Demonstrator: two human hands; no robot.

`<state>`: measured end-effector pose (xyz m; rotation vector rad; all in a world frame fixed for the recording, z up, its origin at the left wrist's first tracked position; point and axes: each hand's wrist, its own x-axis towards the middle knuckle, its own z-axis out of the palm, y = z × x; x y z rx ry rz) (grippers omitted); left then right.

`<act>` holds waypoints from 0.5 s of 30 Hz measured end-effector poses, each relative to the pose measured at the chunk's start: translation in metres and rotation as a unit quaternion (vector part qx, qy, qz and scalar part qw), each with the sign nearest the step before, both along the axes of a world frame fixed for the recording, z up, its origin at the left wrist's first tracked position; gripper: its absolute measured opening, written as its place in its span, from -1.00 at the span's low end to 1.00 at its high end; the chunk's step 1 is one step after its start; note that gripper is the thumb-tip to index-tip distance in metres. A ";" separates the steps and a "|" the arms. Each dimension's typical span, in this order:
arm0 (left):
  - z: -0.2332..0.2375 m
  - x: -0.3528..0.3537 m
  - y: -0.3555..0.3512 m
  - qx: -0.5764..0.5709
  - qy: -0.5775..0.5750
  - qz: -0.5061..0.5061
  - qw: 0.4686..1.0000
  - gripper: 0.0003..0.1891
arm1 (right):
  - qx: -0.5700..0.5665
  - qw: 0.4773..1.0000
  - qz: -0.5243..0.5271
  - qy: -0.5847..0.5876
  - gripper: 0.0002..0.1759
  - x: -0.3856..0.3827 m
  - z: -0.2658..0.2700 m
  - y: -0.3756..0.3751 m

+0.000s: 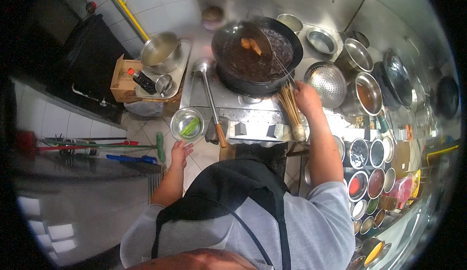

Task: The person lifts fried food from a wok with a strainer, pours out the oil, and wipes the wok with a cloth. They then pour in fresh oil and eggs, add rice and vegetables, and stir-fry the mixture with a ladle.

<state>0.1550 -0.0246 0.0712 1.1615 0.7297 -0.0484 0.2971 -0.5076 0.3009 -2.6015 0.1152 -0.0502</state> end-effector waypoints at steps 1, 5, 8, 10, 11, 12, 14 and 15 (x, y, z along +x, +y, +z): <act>0.001 -0.001 -0.001 0.001 0.001 0.003 1.000 -0.75 | -0.012 1.000 0.000 0.003 -0.55 -0.001 0.003 0.002; 0.002 -0.013 0.005 -0.034 -0.023 0.021 0.999 -0.76 | -0.023 1.000 0.008 -0.017 -0.56 -0.006 0.004 -0.001; -0.001 -0.052 0.022 -0.038 -0.062 0.029 0.997 -0.74 | -0.004 0.999 -0.001 -0.045 -0.58 -0.017 0.012 -0.006; 0.024 -0.088 0.022 -0.043 -0.043 0.081 0.995 -0.75 | -0.010 0.999 -0.023 -0.021 -0.56 -0.029 0.034 -0.005; 0.038 -0.107 0.021 -0.037 -0.028 0.095 0.994 -0.75 | -0.015 0.999 -0.040 0.001 -0.54 -0.031 0.040 -0.005; 0.044 -0.126 0.023 -0.030 -0.013 0.110 0.993 -0.75 | -0.015 0.999 -0.040 0.002 -0.54 -0.029 0.038 -0.009; 0.020 -0.170 0.045 0.002 -0.016 0.093 0.996 -0.75 | -0.007 0.999 -0.037 -0.004 -0.50 -0.017 0.025 -0.029; 0.012 -0.185 0.053 0.034 -0.023 0.074 0.996 -0.74 | 0.053 0.998 -0.029 0.002 -0.64 -0.004 0.003 -0.048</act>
